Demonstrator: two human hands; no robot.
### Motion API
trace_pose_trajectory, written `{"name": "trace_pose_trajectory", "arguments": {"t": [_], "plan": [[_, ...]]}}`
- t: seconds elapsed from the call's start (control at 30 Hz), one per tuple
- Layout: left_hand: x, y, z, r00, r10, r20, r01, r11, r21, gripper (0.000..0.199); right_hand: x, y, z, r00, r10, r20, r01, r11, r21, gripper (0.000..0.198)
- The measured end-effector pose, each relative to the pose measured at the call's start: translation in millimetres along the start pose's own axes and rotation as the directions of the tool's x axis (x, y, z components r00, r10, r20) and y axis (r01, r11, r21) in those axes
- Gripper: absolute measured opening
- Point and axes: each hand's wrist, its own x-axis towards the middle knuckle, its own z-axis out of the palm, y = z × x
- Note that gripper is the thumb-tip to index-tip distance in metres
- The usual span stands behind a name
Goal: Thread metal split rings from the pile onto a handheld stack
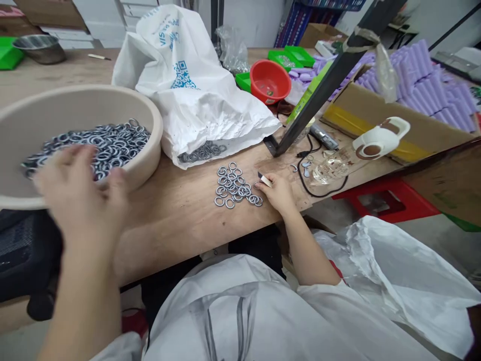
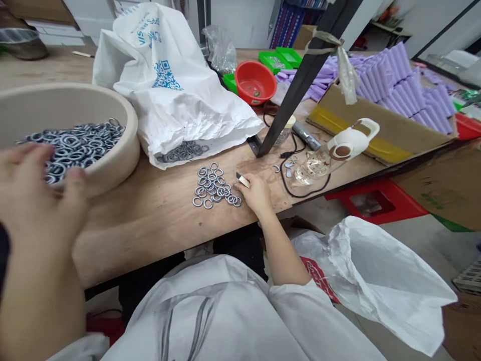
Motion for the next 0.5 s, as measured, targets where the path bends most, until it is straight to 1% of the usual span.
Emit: {"name": "trace_pose_trajectory", "arguments": {"t": [0.03,0.07,0.1,0.13,0.17,0.2,0.23,0.27,0.3,0.33,0.43,0.5], "plan": [[-13.6,12.9,7.8,0.988,0.039,0.147,-0.042,0.999,0.018,0.04,-3.2,-8.1,4.0,0.999,0.017,0.029,-0.021,0.989,0.144,0.02],[-28.3,25.6,16.6,0.977,0.071,0.201,-0.061,0.997,-0.054,0.032,-7.8,-18.2,8.6,0.997,0.019,0.081,-0.042,0.956,0.292,0.022],[-42.8,36.8,25.8,0.944,0.076,0.322,-0.031,0.989,-0.142,0.028,-13.7,-29.7,13.8,0.988,0.001,0.154,-0.068,0.901,0.428,0.025],[-55.9,45.6,34.9,0.892,0.049,0.449,0.062,0.971,-0.229,0.029,-20.5,-41.8,19.4,0.969,-0.056,0.239,-0.075,0.859,0.506,0.027],[-67.1,51.5,43.5,0.827,0.008,0.562,0.198,0.932,-0.305,0.036,-27.7,-53.6,25.1,0.943,-0.105,0.317,-0.093,0.828,0.553,0.028],[-76.0,54.6,51.1,0.755,-0.03,0.655,0.341,0.871,-0.354,0.043,-34.7,-64.4,30.7,0.912,-0.143,0.386,-0.117,0.809,0.577,0.028],[-82.6,55.3,57.1,0.687,-0.049,0.725,0.454,0.808,-0.376,0.046,-40.9,-73.7,36.0,0.882,-0.171,0.44,-0.136,0.8,0.584,0.028],[-87.4,54.3,61.5,0.638,-0.064,0.768,0.538,0.751,-0.384,0.047,-46.0,-81.1,40.7,0.857,-0.183,0.481,-0.157,0.797,0.583,0.028],[-90.5,52.4,64.3,0.6,-0.083,0.796,0.603,0.7,-0.382,0.047,-49.8,-86.6,44.8,0.839,-0.186,0.511,-0.178,0.794,0.581,0.029],[-92.4,50.1,65.5,0.575,-0.103,0.812,0.654,0.654,-0.38,0.048,-52.2,-90.4,48.3,0.829,-0.182,0.529,-0.2,0.787,0.584,0.03],[-93.5,45.4,63.4,0.525,-0.145,0.839,0.765,0.512,-0.39,0.052,-54.1,-95.3,55.3,0.82,-0.172,0.545,-0.256,0.743,0.618,0.033],[-93.1,44.9,61.1,0.499,-0.13,0.857,0.799,0.452,-0.397,0.054,-54.1,-96.7,57.2,0.811,-0.193,0.553,-0.266,0.721,0.64,0.035]]}}
